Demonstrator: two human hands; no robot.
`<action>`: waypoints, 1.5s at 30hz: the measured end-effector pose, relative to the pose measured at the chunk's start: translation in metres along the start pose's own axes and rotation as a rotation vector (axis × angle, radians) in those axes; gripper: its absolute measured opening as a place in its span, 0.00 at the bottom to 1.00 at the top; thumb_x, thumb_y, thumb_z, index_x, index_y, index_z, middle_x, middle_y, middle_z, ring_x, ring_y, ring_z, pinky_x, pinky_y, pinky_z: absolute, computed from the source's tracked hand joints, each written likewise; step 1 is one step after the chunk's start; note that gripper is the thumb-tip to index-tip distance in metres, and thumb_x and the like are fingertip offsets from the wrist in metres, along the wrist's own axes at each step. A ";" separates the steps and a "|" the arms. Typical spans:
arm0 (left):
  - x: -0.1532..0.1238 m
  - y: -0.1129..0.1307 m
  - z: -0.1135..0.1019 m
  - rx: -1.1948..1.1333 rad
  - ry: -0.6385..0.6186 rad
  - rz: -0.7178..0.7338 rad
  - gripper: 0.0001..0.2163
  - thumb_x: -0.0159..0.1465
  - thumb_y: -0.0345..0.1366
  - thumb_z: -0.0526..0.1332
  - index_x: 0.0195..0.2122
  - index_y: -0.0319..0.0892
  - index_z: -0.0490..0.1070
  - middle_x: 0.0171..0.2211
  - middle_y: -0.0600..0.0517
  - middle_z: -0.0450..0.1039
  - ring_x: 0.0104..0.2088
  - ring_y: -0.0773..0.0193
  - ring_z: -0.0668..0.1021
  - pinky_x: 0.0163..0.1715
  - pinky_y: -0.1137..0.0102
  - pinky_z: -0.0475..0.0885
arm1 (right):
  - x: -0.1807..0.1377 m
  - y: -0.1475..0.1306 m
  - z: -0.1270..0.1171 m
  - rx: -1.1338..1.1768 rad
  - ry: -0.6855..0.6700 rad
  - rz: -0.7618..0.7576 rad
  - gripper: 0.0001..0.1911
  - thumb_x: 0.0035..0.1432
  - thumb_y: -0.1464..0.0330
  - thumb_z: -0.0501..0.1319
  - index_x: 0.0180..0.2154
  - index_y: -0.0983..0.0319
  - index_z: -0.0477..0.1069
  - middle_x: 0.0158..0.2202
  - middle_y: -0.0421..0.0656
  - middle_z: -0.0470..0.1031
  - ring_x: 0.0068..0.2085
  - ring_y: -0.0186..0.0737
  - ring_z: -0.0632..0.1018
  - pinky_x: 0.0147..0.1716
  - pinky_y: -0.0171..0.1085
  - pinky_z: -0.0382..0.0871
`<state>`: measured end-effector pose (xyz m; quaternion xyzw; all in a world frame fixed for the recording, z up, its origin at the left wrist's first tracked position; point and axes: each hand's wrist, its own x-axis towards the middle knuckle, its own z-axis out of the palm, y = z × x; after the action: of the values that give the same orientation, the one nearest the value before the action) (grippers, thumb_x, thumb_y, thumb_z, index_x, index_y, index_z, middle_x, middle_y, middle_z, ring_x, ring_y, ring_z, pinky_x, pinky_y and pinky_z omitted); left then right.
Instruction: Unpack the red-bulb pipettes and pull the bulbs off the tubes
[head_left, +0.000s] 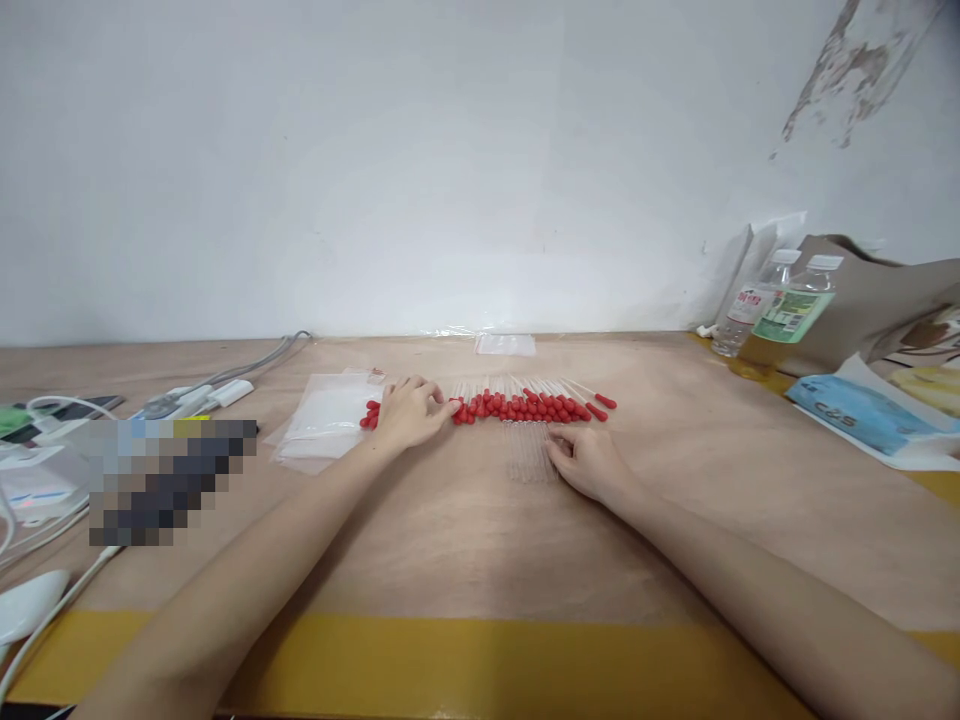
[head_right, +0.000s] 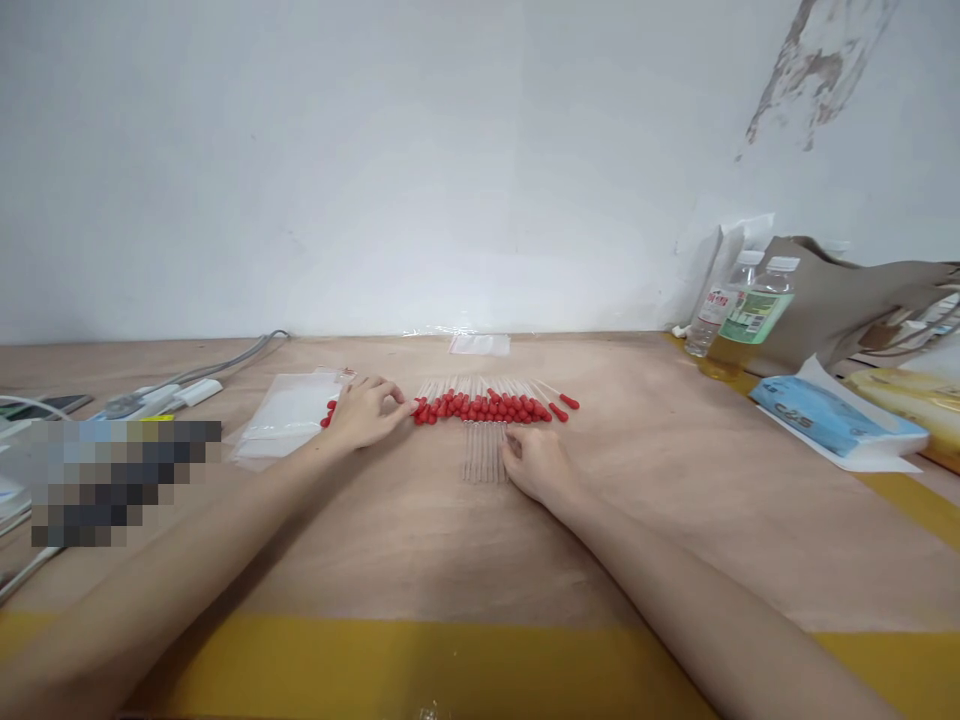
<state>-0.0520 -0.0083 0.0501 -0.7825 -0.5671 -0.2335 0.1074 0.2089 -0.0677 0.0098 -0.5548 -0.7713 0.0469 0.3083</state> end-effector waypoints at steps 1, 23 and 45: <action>0.003 0.003 0.003 0.003 -0.007 0.003 0.16 0.57 0.51 0.53 0.27 0.43 0.69 0.33 0.47 0.70 0.41 0.53 0.70 0.43 0.58 0.60 | 0.000 0.000 0.000 -0.010 -0.001 0.000 0.12 0.53 0.70 0.51 0.18 0.62 0.61 0.16 0.37 0.62 0.20 0.32 0.65 0.22 0.32 0.54; -0.048 0.025 0.011 -0.476 0.153 0.126 0.09 0.62 0.38 0.52 0.26 0.41 0.58 0.25 0.55 0.63 0.27 0.67 0.67 0.29 0.72 0.62 | 0.005 0.015 0.014 0.153 0.130 0.024 0.13 0.56 0.68 0.51 0.39 0.66 0.71 0.36 0.48 0.74 0.36 0.41 0.73 0.38 0.40 0.66; -0.059 0.040 0.014 -0.611 0.117 0.508 0.02 0.61 0.33 0.55 0.32 0.41 0.63 0.33 0.49 0.69 0.34 0.66 0.73 0.34 0.70 0.69 | -0.002 -0.010 0.009 -0.192 0.271 -0.613 0.10 0.58 0.66 0.55 0.39 0.60 0.72 0.27 0.41 0.73 0.31 0.36 0.68 0.34 0.39 0.52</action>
<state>-0.0257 -0.0656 0.0130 -0.8791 -0.2529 -0.4017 -0.0436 0.1962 -0.0715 0.0061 -0.3253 -0.8550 -0.1946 0.3540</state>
